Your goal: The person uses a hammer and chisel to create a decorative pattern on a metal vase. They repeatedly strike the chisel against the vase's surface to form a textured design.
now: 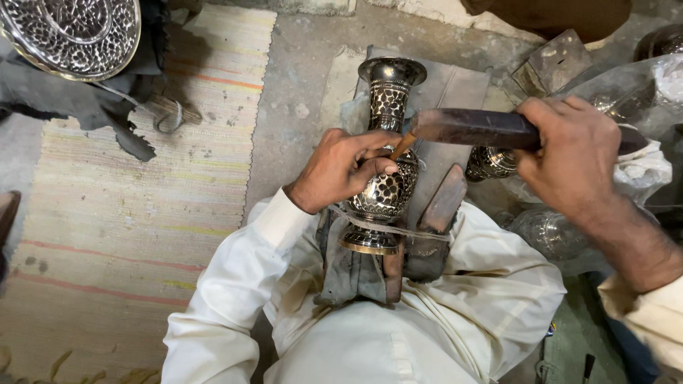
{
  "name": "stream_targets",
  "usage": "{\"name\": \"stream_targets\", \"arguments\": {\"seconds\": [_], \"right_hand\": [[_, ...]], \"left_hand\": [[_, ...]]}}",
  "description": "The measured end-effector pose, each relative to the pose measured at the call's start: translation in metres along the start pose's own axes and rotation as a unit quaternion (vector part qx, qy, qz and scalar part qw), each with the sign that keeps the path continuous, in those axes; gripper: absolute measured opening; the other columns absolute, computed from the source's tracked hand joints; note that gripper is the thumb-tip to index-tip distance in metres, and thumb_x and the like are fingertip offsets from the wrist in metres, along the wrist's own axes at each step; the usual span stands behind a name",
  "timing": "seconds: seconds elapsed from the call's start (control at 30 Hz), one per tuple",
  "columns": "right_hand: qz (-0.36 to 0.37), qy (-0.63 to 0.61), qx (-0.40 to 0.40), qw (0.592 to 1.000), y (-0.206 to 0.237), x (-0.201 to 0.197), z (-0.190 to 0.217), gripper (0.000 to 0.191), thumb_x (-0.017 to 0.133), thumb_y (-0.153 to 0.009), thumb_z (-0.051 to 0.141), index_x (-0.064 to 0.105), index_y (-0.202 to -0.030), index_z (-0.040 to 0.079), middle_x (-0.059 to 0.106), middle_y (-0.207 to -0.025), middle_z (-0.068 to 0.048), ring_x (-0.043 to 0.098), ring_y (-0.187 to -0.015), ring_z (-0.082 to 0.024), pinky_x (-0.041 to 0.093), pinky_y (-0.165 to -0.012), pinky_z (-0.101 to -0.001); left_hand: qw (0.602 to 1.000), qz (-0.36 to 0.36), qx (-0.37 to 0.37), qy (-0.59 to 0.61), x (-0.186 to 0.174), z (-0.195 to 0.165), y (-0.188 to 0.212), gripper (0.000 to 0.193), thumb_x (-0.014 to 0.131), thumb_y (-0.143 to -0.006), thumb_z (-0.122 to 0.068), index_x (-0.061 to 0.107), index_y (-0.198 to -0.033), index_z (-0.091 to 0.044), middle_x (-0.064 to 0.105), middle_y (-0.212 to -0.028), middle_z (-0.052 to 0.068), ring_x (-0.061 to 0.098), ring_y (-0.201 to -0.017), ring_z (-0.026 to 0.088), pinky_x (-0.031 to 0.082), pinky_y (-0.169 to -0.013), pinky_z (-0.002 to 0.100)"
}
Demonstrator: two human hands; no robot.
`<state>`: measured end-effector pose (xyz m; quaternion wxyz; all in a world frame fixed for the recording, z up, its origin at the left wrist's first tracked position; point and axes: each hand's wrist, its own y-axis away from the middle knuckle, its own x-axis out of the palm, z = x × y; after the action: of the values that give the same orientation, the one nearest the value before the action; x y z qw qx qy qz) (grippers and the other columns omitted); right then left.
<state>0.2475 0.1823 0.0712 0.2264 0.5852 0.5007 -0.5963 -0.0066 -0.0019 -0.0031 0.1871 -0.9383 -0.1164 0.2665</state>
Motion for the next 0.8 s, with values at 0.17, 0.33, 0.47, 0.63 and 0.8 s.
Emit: {"name": "stream_targets", "arguments": {"seconds": [0.17,0.33,0.47,0.63,0.8], "right_hand": [[0.057,-0.116,0.087,0.988,0.003,-0.002,0.000,0.032,0.083,-0.082,0.011,0.067,-0.109,0.007,0.068,-0.081,-0.009,0.065,-0.073,-0.023,0.053,-0.073,-0.0400],[0.065,-0.199,0.144,0.967,0.004,-0.005,0.004,0.026,0.080,-0.082,0.013,0.064,-0.103,0.008,0.066,-0.081,-0.008,0.067,-0.070,-0.025,0.053,-0.063,-0.0373],[0.060,-0.063,0.045,0.995,0.002,-0.006,0.005,0.033,0.085,-0.076,0.010,0.069,-0.104,0.007,0.067,-0.079,-0.010,0.067,-0.076,-0.029,0.052,-0.072,-0.0412],[0.079,-0.200,0.149,0.965,-0.010,0.001,-0.006,0.027,0.080,-0.088,0.018,0.063,-0.106,0.008,0.066,-0.083,-0.009,0.067,-0.071,-0.026,0.054,-0.067,-0.0410],[0.101,-0.093,0.091,0.986,-0.016,0.002,-0.012,0.028,0.080,-0.090,0.011,0.070,-0.116,0.009,0.067,-0.085,-0.011,0.068,-0.075,-0.026,0.054,-0.072,-0.0421]], "left_hand": [[1.000,-0.004,-0.004,-0.015,0.000,0.002,0.001,0.038,0.080,-0.091,-0.021,0.070,-0.125,-0.007,0.075,-0.092,0.018,0.075,-0.076,0.032,0.056,-0.068,0.037],[1.000,-0.003,-0.003,-0.007,0.000,0.002,0.001,0.040,0.080,-0.090,-0.022,0.070,-0.126,-0.007,0.076,-0.093,0.017,0.076,-0.075,0.030,0.056,-0.067,0.037],[0.998,-0.011,-0.056,0.010,0.000,0.000,0.001,0.041,0.081,-0.090,-0.019,0.071,-0.128,-0.008,0.069,-0.076,0.018,0.064,-0.063,0.027,0.053,-0.062,0.036],[0.994,-0.022,-0.101,0.048,0.005,0.003,0.000,0.044,0.081,-0.088,-0.020,0.069,-0.129,-0.009,0.075,-0.076,0.013,0.067,-0.056,0.017,0.051,-0.059,0.033],[0.999,-0.046,0.005,0.011,0.007,0.004,0.000,0.043,0.083,-0.093,-0.019,0.067,-0.131,-0.008,0.076,-0.093,0.015,0.076,-0.080,0.021,0.058,-0.070,0.032]]}}
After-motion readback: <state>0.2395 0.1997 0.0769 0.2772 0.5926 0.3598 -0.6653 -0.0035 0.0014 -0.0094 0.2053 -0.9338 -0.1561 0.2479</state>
